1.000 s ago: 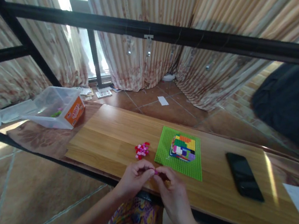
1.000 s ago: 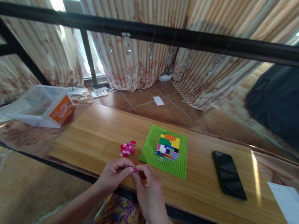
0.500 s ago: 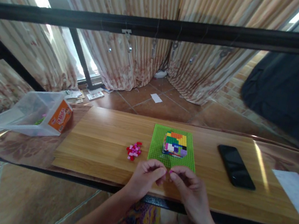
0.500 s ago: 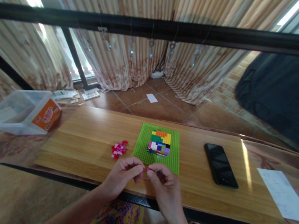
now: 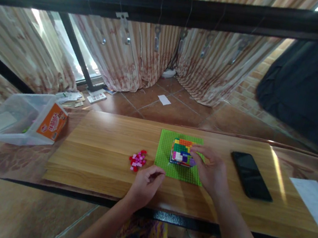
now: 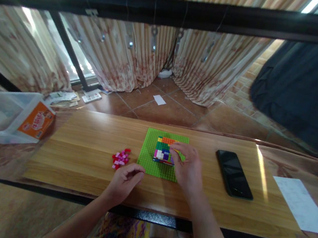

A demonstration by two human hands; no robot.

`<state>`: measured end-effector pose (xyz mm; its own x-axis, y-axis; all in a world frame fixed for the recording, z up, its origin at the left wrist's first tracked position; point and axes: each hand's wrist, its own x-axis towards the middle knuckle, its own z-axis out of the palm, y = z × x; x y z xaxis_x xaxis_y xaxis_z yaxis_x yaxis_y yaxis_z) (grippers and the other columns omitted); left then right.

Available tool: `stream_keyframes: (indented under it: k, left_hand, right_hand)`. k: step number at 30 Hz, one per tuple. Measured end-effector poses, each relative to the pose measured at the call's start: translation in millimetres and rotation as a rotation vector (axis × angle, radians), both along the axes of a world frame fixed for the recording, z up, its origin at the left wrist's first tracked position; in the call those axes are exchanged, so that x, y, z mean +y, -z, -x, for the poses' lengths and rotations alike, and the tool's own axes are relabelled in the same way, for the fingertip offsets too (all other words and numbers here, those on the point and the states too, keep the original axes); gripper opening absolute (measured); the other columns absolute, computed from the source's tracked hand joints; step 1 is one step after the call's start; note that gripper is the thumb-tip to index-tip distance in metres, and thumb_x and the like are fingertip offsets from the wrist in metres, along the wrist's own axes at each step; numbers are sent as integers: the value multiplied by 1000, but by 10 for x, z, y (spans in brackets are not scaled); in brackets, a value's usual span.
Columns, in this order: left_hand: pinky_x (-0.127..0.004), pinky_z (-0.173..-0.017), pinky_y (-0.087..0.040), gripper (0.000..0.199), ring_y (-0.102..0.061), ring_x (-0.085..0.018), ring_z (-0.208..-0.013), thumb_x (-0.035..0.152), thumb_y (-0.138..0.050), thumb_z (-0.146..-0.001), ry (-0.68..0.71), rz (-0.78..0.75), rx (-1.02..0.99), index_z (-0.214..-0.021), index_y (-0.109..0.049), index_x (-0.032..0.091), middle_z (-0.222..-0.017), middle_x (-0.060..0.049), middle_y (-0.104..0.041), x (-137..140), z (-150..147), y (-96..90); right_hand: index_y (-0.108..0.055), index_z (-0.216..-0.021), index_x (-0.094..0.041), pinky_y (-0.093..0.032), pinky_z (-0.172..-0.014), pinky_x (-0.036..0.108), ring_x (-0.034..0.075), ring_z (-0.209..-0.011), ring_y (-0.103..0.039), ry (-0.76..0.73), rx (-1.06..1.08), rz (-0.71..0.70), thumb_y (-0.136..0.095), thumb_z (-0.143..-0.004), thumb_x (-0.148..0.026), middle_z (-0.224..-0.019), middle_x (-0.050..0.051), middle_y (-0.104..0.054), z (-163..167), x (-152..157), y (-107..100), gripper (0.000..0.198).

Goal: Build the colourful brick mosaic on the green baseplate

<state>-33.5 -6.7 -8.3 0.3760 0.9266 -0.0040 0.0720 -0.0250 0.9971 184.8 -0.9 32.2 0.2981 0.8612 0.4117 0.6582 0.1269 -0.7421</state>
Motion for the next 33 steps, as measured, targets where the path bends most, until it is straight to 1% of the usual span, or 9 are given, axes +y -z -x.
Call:
stream_keyframes:
  k: [4,8,12,15,19,24,27,31,33]
  left_hand:
    - [-24,-60,-45,13,-58,-14,-66,25,-58,-87,16,-85,92,-83,-68,19,-74,-3,-65,-16,29,0]
    - [-25,-65,-46,14,-61,-16,-72,24,-57,-89,37,-148,145,-83,-69,19,-80,-4,-68,-27,35,-21]
    - [-25,-69,-46,15,-62,-15,-74,24,-57,-90,49,-170,163,-84,-69,19,-81,-4,-70,-32,33,-21]
    - [-25,-71,-47,14,-63,-15,-75,24,-57,-90,54,-180,168,-86,-69,19,-83,-4,-70,-40,33,-19]
    - [-24,-71,-47,15,-63,-16,-77,23,-56,-90,51,-195,180,-86,-69,18,-83,-4,-70,-51,37,-14]
    - [-23,-69,-47,15,-63,-15,-76,23,-56,-90,35,-178,156,-87,-69,17,-82,-4,-69,-40,27,27]
    - [-23,-67,-49,15,-62,-14,-73,25,-57,-90,13,-114,75,-89,-69,17,-81,-3,-67,-32,15,74]
    - [-24,-68,-53,15,-62,-14,-73,28,-59,-89,-27,-23,-102,-92,-68,16,-82,-3,-64,-32,3,97]
    - [-25,-70,-54,16,-62,-14,-74,29,-59,-88,-33,-1,-140,-94,-67,16,-83,-3,-64,-36,-13,57]
  right_hand:
    - [-77,-85,-28,-44,-98,46,24,-105,-61,16,-1,42,-66,-82,-38,-107,6,-70,-15,203,143,16]
    - [-78,-83,-27,-41,-101,50,25,-110,-59,48,26,74,-67,-80,-39,-109,7,-68,-21,261,207,17]
    - [-78,-83,-24,-43,-101,49,26,-110,-61,15,89,112,-67,-79,-44,-107,9,-69,-45,291,204,24]
    - [-78,-81,-22,-45,-99,48,26,-107,-62,9,81,131,-67,-78,-46,-106,10,-69,-73,329,194,27]
    - [-78,-78,-22,-48,-95,46,25,-99,-65,-8,35,188,-69,-76,-40,-103,9,-70,-96,376,166,20]
    - [-78,-79,-23,-50,-91,43,25,-99,-65,-27,20,199,-67,-75,-34,-104,9,-69,-79,392,141,17]
    - [-78,-85,-23,-49,-93,44,25,-101,-64,-6,19,140,-66,-78,-38,-105,9,-69,-44,309,124,21]
    - [-75,-95,-22,-48,-96,45,25,-104,-63,152,15,-60,-63,-83,-40,-110,10,-68,107,-28,54,25]
    - [-74,-94,-23,-51,-92,41,22,-97,-65,106,52,-68,-60,-87,-37,-101,8,-70,245,-247,8,21]
